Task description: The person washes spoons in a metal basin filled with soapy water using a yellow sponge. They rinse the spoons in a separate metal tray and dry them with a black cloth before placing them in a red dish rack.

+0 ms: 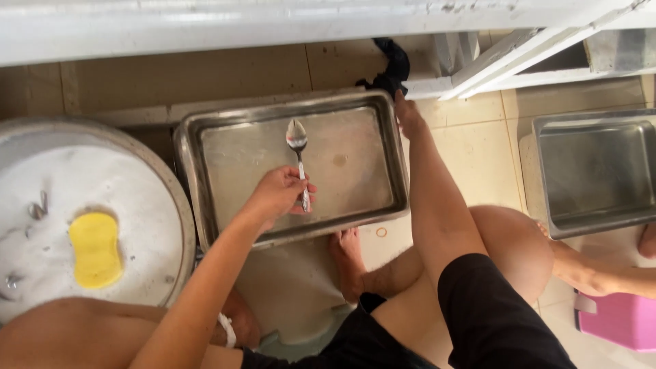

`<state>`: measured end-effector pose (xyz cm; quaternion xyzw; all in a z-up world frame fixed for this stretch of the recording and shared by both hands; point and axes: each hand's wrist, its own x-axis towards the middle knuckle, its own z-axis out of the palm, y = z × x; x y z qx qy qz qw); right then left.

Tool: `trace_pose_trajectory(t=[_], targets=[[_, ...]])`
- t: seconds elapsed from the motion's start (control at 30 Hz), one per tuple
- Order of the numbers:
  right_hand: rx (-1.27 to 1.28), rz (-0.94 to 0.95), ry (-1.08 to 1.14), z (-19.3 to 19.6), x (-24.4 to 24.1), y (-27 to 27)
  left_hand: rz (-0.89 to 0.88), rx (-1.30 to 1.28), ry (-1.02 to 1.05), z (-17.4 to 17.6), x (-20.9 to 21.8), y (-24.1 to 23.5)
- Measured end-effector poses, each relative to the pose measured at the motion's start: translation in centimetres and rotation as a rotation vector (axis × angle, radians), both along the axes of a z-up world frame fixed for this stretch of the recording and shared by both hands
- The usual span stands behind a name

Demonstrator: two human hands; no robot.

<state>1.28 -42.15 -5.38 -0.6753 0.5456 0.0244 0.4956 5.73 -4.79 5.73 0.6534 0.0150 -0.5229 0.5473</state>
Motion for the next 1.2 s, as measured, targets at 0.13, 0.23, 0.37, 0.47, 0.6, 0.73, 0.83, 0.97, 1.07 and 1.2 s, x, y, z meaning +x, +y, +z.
trace_pose_trajectory(t=[0.13, 0.23, 0.37, 0.47, 0.6, 0.73, 0.83, 0.97, 1.07, 1.2], targets=[[-0.402, -0.174, -0.068, -8.2, -0.8, -6.7, 0.032, -0.017, 0.001, 0.3, 0.7, 1.2], [-0.516, -0.583, -0.1, -7.4, -1.3, -7.6, 0.028, 0.029, -0.022, 0.7, 0.4, 1.9], [0.418, -1.004, -0.586, 4.4, 0.1, -4.1, 0.05, -0.018, -0.032, 2.8, 0.2, 0.8], [0.635, -0.843, -0.575, 13.7, 0.7, 0.4, 0.058, -0.031, -0.023, 4.8, -0.8, 0.6], [0.344, -0.182, -0.171, 19.0, 2.4, 2.7, 0.033, 0.0, -0.059, 8.5, -1.4, 0.6], [0.283, 0.077, -0.051, 30.6, 0.8, 12.5, 0.113, 0.148, 0.062, 10.0, -2.0, 0.5], [0.417, 0.26, -0.112, 33.0, 0.2, 16.1, 0.118, 0.183, -0.034, 8.7, -2.7, 1.1], [0.567, 0.136, -0.432, 32.6, 0.7, 18.6, 0.198, 0.124, -0.053, 9.3, -3.7, 0.1], [0.47, 0.156, -0.596, 28.9, 1.4, 19.9, 0.176, 0.033, -0.156, 8.2, -5.2, 0.7], [-0.071, 0.57, -0.531, 24.5, 1.6, 18.5, 0.153, -0.027, -0.298, 7.2, -4.9, 1.1]])
